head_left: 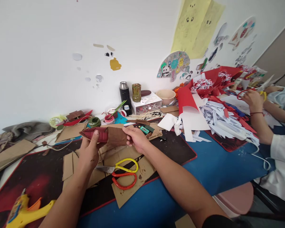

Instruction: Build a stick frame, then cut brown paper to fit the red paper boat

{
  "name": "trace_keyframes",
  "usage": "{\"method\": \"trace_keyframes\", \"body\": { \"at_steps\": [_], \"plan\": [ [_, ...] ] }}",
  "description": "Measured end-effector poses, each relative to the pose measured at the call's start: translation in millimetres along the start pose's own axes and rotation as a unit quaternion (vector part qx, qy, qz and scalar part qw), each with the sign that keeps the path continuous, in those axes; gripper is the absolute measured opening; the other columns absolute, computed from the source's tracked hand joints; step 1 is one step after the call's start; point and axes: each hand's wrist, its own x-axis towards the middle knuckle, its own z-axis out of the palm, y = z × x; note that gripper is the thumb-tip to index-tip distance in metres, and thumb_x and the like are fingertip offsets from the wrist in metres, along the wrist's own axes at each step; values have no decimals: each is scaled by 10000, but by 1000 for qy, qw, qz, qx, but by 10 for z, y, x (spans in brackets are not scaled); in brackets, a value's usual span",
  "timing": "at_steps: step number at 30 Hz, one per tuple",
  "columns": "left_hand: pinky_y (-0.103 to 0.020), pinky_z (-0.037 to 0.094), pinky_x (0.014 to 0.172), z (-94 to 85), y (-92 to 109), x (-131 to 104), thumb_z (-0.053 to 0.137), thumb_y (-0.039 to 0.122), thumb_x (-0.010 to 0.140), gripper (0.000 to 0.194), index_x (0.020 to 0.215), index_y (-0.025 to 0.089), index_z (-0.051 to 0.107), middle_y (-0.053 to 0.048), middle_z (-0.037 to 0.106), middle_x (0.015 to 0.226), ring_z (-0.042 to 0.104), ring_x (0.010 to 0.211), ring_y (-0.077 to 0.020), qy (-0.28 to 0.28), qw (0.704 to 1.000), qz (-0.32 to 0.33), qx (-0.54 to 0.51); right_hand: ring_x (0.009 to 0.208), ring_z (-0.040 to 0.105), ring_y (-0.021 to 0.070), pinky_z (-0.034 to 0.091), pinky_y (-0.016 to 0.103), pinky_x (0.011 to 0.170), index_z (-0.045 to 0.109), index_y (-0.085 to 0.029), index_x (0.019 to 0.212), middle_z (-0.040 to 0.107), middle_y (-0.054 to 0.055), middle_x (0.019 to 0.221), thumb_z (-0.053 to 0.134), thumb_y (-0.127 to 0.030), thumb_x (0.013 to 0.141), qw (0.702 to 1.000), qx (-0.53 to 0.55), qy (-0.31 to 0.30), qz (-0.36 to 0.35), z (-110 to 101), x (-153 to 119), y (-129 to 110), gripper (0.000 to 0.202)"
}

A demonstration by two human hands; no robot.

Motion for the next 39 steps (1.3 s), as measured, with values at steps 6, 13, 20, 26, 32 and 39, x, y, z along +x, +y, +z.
{"method": "trace_keyframes", "body": {
  "at_steps": [6,13,20,26,32,39],
  "plan": [
    [-587,605,1092,-18,15,37,1008,703,570,851,1214,239,700,-134,803,1248,735,1258,-404,-124,992,16,19,412,489,75,286,217,369,499,-226,687,489,-100,564,915,-670,737,999,-7,26,-22,5,12,2,611],
    [-594,563,1150,64,60,-29,1041,495,615,939,1414,248,616,-136,776,1354,712,1322,-389,-119,989,36,74,419,534,91,328,219,367,509,-232,691,503,-84,580,839,-751,773,996,-55,25,-61,3,34,46,621],
    [-622,557,1141,76,120,-25,1009,457,650,916,1446,233,613,-118,792,1266,745,1240,-386,-91,993,38,65,462,559,118,390,248,447,614,-229,822,594,-50,644,652,-704,983,970,-204,31,-125,-43,43,81,503],
    [-630,528,1168,40,144,4,1017,463,643,923,1442,237,613,-128,792,1298,710,1317,-407,-109,992,39,53,830,686,191,536,302,749,762,-225,1056,728,15,892,743,-552,986,913,-305,97,-252,-84,28,13,335],
    [-595,559,1134,-22,105,10,1035,481,631,873,1373,238,646,-137,803,1298,732,1284,-398,-152,987,-2,57,1226,697,275,551,398,1030,743,-264,1397,729,118,1346,831,-542,949,877,-378,14,-298,-37,-62,-34,535],
    [-559,572,1132,6,125,-11,1021,498,645,877,1397,247,648,-136,789,1317,704,1324,-390,-148,988,-5,45,1370,660,308,479,438,1172,738,-291,1452,740,93,1465,845,-498,961,868,-396,-46,-294,11,-118,-85,544]
  ]
}}
